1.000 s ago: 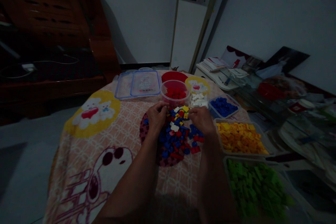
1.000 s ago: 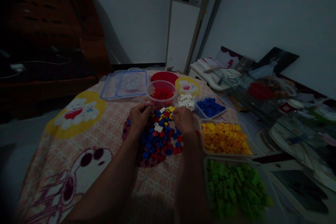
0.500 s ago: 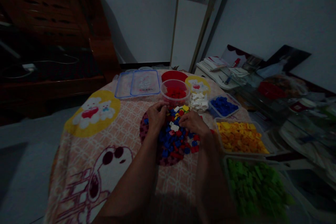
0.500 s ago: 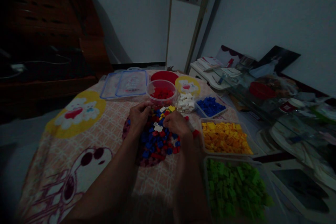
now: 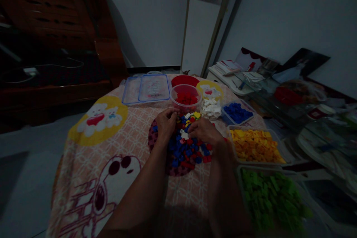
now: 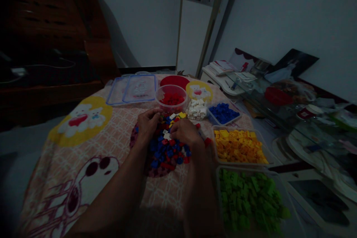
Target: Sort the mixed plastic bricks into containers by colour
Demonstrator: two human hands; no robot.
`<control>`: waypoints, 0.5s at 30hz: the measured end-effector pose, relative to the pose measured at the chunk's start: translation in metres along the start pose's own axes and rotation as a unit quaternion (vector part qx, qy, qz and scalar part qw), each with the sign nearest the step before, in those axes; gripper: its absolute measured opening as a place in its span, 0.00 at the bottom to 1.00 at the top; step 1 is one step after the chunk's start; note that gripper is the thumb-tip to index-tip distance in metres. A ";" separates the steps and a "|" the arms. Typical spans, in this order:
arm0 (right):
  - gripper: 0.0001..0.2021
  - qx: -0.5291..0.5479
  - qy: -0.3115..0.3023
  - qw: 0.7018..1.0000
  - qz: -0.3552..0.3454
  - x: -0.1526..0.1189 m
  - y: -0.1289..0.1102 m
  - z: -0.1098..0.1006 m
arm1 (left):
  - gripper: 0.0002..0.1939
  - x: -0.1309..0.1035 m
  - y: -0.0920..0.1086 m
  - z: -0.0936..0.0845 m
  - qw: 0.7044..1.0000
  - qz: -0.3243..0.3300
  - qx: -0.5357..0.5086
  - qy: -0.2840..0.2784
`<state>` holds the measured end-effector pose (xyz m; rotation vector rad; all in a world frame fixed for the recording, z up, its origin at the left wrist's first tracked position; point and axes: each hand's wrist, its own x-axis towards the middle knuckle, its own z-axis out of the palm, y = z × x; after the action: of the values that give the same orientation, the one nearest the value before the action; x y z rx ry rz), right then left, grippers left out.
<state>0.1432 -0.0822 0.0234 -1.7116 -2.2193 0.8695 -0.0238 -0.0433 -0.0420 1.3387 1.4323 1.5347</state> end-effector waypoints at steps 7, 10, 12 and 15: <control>0.04 -0.116 -0.011 0.993 0.006 0.007 -0.014 0.010 | 0.14 0.001 -0.005 0.002 1.000 -0.004 0.004 0.001; 0.03 -0.081 -0.014 0.996 0.031 0.003 -0.010 0.005 | 0.14 0.001 -0.005 0.001 1.000 -0.002 0.010 0.002; 0.03 -0.052 -0.023 0.997 0.043 0.001 -0.007 0.003 | 0.13 0.001 -0.003 0.001 1.000 -0.002 0.015 0.004; 0.04 -0.006 -0.030 0.999 0.042 0.000 0.000 0.003 | 0.13 0.001 -0.002 0.001 1.000 -0.002 0.010 0.007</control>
<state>0.1422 -0.0829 0.0211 -1.8191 -2.2090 0.9406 -0.0236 -0.0421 -0.0442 1.3388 1.4626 1.5337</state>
